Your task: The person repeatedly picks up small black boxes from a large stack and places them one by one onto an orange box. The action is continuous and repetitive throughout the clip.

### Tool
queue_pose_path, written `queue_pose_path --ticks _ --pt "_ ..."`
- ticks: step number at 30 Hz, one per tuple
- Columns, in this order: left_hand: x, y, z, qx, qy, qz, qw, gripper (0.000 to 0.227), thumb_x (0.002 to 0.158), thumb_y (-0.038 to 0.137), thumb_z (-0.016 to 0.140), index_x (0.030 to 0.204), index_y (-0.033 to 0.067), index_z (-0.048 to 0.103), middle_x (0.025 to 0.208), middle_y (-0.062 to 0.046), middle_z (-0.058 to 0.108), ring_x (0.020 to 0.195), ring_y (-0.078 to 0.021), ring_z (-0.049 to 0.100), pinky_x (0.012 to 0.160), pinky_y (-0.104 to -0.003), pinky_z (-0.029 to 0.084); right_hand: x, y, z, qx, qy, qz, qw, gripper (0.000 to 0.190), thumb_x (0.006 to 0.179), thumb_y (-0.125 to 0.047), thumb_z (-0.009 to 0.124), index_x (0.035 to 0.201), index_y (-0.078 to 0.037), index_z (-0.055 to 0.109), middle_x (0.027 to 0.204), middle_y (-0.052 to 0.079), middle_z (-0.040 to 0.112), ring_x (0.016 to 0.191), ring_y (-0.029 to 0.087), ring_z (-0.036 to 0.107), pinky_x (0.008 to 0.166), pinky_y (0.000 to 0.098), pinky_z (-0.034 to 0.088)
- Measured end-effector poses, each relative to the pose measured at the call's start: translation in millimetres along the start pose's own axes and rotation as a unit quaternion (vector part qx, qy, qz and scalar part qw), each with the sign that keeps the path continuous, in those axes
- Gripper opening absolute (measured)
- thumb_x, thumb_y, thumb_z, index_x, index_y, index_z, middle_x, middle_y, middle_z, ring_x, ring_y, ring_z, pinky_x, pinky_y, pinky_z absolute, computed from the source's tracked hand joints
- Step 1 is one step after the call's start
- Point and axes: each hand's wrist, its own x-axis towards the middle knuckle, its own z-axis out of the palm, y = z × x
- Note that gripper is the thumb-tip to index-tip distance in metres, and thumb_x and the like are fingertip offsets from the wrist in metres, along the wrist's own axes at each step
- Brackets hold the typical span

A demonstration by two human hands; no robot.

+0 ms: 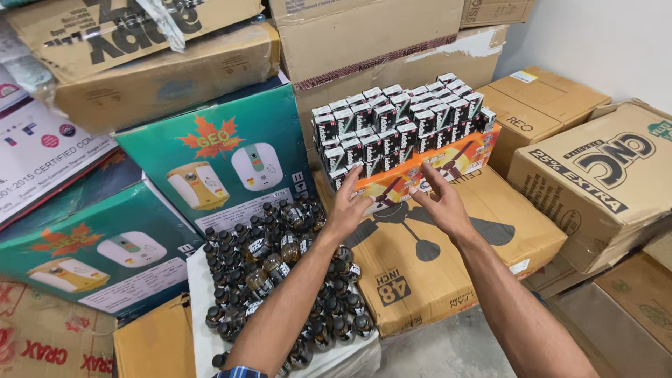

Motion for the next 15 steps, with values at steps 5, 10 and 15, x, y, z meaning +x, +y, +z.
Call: queue_pose_path --ticks 5,10,15 --pt "57 5 8 0.014 -0.013 -0.008 1.000 0.083 0.087 0.013 0.063 0.161 0.0068 0.027 0.168 -0.026 0.010 0.152 -0.0492 0.006 0.120 -0.062 0.021 69 0 6 0.022 -0.014 -0.024 0.999 0.075 0.090 -0.019 0.073 0.155 -0.005 0.039 0.156 0.029 0.042 0.145 0.047 0.036 0.117 0.0645 0.031" --pt "101 14 20 0.057 -0.016 -0.014 0.998 0.083 0.087 0.013 0.062 0.160 0.0009 0.024 0.166 -0.030 0.012 0.152 -0.0491 0.006 0.121 -0.059 0.023 136 8 9 -0.066 -0.031 -0.028 0.997 0.071 0.091 -0.022 0.072 0.154 -0.007 0.042 0.152 0.022 0.050 0.139 0.039 0.049 0.116 0.0581 0.037" --pt "138 18 38 0.007 0.018 -0.034 0.999 0.088 0.088 0.007 0.058 0.162 0.0001 0.011 0.165 -0.033 0.004 0.152 -0.0484 -0.001 0.125 -0.055 0.016 172 4 9 -0.095 -0.014 -0.056 0.994 0.064 0.095 -0.020 0.065 0.153 -0.001 0.044 0.146 0.028 0.052 0.138 0.048 0.045 0.111 0.0615 0.041"
